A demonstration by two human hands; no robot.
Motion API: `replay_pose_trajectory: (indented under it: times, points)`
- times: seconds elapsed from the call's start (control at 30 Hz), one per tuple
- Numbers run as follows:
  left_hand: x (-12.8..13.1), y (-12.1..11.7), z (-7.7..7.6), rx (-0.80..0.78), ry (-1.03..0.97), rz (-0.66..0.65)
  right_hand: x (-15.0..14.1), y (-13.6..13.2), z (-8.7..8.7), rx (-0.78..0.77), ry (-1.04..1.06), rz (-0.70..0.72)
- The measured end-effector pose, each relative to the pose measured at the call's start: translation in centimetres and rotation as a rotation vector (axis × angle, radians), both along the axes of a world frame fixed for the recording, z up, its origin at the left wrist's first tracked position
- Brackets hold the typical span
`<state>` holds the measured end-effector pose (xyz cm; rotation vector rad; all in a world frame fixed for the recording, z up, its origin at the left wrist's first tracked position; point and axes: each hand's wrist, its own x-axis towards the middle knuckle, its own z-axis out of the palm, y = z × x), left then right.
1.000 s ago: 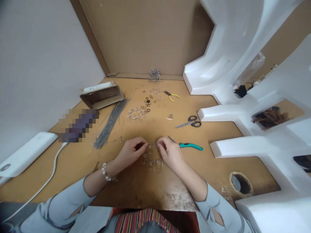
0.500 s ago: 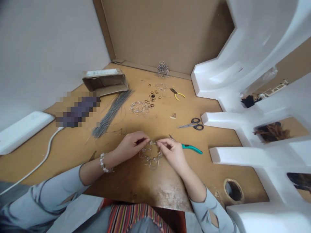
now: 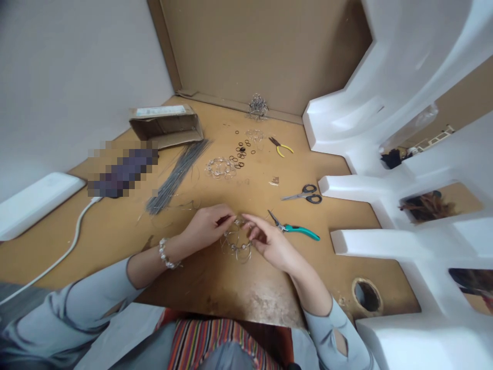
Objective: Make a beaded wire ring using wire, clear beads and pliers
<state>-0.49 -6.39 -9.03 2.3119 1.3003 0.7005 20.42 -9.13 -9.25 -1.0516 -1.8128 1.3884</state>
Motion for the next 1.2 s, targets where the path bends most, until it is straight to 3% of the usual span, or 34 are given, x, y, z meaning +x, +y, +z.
replay_pose_trajectory:
  times: [0.1, 0.3, 0.5, 0.67, 0.87, 0.97, 1.1, 1.2]
  points:
    - [-0.1, 0.0, 0.2, 0.035, 0.033, -0.003, -0.6, -0.3, 0.0, 0.114, -0.087, -0.048]
    - [0.0, 0.0, 0.4, 0.077, 0.095, -0.033, -0.3, -0.2, 0.8, 0.046, -0.039, 0.039]
    - [0.0, 0.0, 0.1, 0.041, 0.064, -0.044, -0.3, -0.1, 0.6, 0.26, -0.241, 0.041]
    - [0.2, -0.1, 0.2, 0.039, 0.059, -0.05, -0.8, 0.3, -0.5, 0.371, -0.305, -0.136]
    - [0.9, -0.8, 0.1, 0.186, 0.182, -0.098, -1.9, 0.2, -1.0, 0.294, -0.28, -0.261]
    - [1.2, -1.3, 0.4, 0.132, 0.102, -0.147, -2.2, -0.1, -0.2, 0.294, -0.33, -0.329]
    - [0.8, -1.1, 1.4, -0.053, -0.171, -0.198, -1.9, -0.3, 0.7, 0.392, -0.456, -0.242]
    - [0.1, -0.6, 2.0, -0.093, -0.328, -0.173, -1.2, -0.1, 0.7, 0.396, -0.452, -0.308]
